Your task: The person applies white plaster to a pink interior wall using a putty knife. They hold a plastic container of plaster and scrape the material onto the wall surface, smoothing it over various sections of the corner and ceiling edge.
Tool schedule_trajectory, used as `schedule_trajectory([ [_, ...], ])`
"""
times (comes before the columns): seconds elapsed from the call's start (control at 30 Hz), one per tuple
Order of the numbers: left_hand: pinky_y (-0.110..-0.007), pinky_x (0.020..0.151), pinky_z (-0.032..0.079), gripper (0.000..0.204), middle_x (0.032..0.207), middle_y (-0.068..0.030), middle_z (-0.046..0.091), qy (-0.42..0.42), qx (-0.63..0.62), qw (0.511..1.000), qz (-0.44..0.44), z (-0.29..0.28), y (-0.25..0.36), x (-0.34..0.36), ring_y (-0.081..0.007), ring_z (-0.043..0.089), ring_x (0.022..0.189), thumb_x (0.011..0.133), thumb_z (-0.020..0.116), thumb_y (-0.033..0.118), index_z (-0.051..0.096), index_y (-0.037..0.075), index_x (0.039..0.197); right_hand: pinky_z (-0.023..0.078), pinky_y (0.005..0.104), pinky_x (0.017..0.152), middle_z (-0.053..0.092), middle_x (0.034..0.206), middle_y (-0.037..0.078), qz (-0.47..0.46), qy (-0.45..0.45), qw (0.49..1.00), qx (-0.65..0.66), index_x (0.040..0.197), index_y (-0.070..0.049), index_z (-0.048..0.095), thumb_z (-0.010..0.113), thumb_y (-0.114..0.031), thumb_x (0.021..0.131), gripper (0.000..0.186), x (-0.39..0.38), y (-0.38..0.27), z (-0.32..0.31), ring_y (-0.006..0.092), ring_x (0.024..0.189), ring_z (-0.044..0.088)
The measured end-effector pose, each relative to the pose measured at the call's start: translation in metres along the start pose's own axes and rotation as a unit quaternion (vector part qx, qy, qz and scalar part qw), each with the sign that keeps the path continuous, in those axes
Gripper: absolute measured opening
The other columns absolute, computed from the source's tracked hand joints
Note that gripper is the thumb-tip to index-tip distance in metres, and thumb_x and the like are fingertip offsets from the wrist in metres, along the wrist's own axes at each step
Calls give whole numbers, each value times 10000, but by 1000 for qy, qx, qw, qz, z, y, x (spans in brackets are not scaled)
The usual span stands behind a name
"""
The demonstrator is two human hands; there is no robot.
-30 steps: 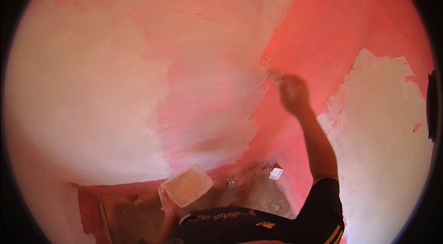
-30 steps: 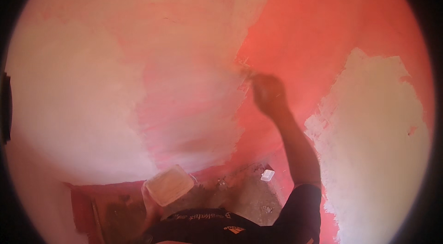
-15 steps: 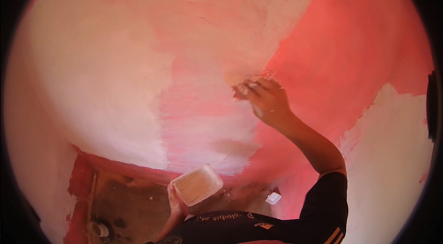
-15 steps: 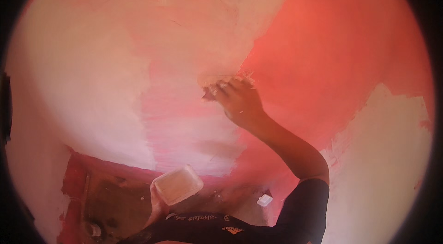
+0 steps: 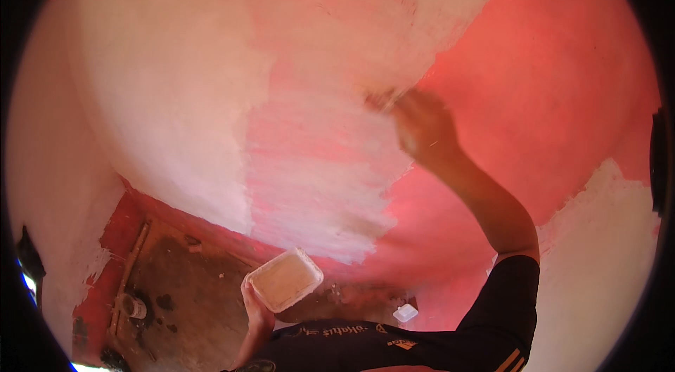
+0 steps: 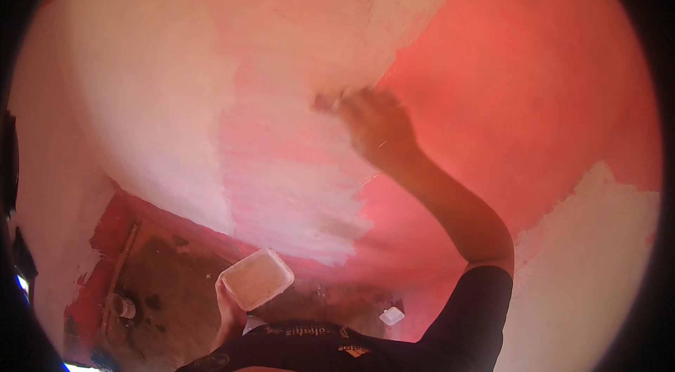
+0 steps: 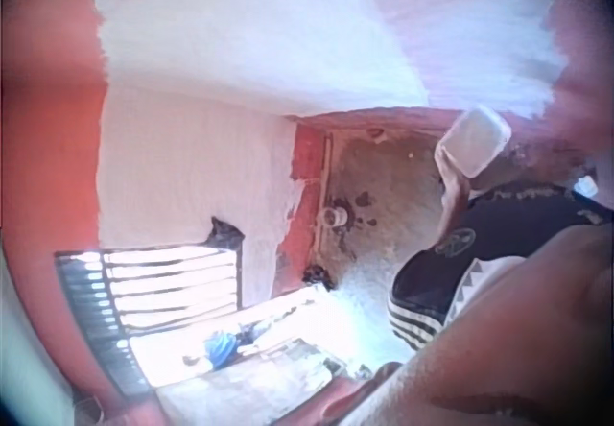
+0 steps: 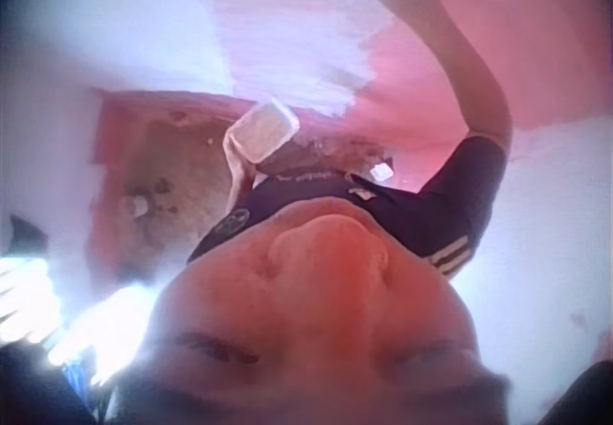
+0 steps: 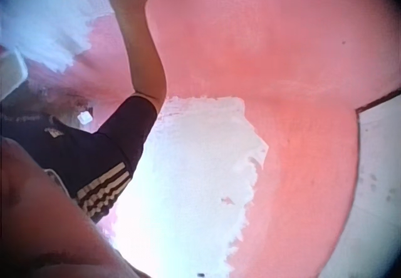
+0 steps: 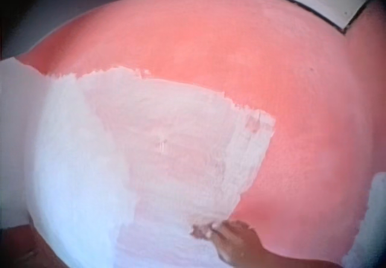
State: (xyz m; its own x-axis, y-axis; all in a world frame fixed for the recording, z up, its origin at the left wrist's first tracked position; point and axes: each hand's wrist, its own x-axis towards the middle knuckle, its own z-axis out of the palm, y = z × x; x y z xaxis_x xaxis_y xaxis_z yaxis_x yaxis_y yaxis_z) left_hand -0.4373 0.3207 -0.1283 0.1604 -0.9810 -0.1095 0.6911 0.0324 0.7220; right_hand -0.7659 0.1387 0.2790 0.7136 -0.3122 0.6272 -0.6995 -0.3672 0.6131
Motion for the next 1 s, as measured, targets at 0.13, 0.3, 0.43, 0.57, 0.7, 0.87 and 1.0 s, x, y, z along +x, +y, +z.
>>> schedule_trajectory([
  [0.13, -376, 1071, 403, 480, 1271, -99, 518, 22, 34, 999, 5, 7, -7, -19, -214, 502, 1227, 1073, 356, 423, 386, 59, 1385, 541, 372, 779, 653, 1104, 166, 90, 217, 969, -83, 1144, -9, 644, 563, 52, 805, 353, 71, 82, -80, 325, 940, 637],
  [0.3, -382, 1081, 391, 484, 1299, -93, 505, 20, 21, 999, 38, 0, -11, -20, -217, 496, 1236, 1071, 361, 422, 381, 62, 1393, 508, 436, 911, 643, 1160, 143, 11, 141, 980, 137, 1162, -23, 645, 555, -61, 887, 292, 15, 61, 2, 299, 1077, 608],
  [0.43, -391, 1087, 389, 492, 1309, -90, 500, 21, 23, 999, 41, 13, -1, -34, -221, 490, 1251, 1064, 375, 429, 380, 65, 1394, 512, 401, 878, 668, 1101, 140, -71, -10, 996, -48, 1222, -5, 654, 544, -66, 916, 330, -12, -25, -30, 235, 1019, 641],
  [0.57, -399, 1102, 385, 522, 1316, -91, 502, 42, 4, 999, 4, 13, -10, -28, -228, 481, 1279, 1045, 405, 464, 385, 69, 1385, 542, 361, 694, 712, 1000, 142, 98, 267, 959, -6, 1118, -30, 680, 566, -68, 898, 251, 73, 82, -115, 291, 827, 683],
  [0.7, -389, 1094, 383, 494, 1295, -82, 510, 17, 13, 1000, 21, 9, -15, -26, -222, 486, 1257, 1052, 396, 442, 393, 64, 1370, 545, 406, 782, 707, 1007, 142, 128, 213, 959, -139, 1086, -53, 685, 595, -50, 841, 261, 94, 157, -126, 324, 913, 675],
  [0.87, -378, 1086, 381, 485, 1274, -86, 516, -2, -8, 999, 40, 19, 10, -38, -215, 492, 1233, 1058, 388, 427, 389, 59, 1373, 519, 414, 867, 668, 1057, 90, -55, 75, 995, -39, 1107, -94, 687, 538, -41, 899, 261, 18, -28, -32, 231, 967, 638],
  [1.0, -385, 1092, 381, 488, 1288, -98, 512, 11, 19, 999, 29, 28, 3, -38, -221, 484, 1253, 1059, 385, 427, 384, 61, 1382, 530, 405, 694, 642, 808, 131, 63, 185, 971, 140, 922, -19, 671, 553, 13, 801, 173, 27, 47, -63, 314, 754, 639],
])
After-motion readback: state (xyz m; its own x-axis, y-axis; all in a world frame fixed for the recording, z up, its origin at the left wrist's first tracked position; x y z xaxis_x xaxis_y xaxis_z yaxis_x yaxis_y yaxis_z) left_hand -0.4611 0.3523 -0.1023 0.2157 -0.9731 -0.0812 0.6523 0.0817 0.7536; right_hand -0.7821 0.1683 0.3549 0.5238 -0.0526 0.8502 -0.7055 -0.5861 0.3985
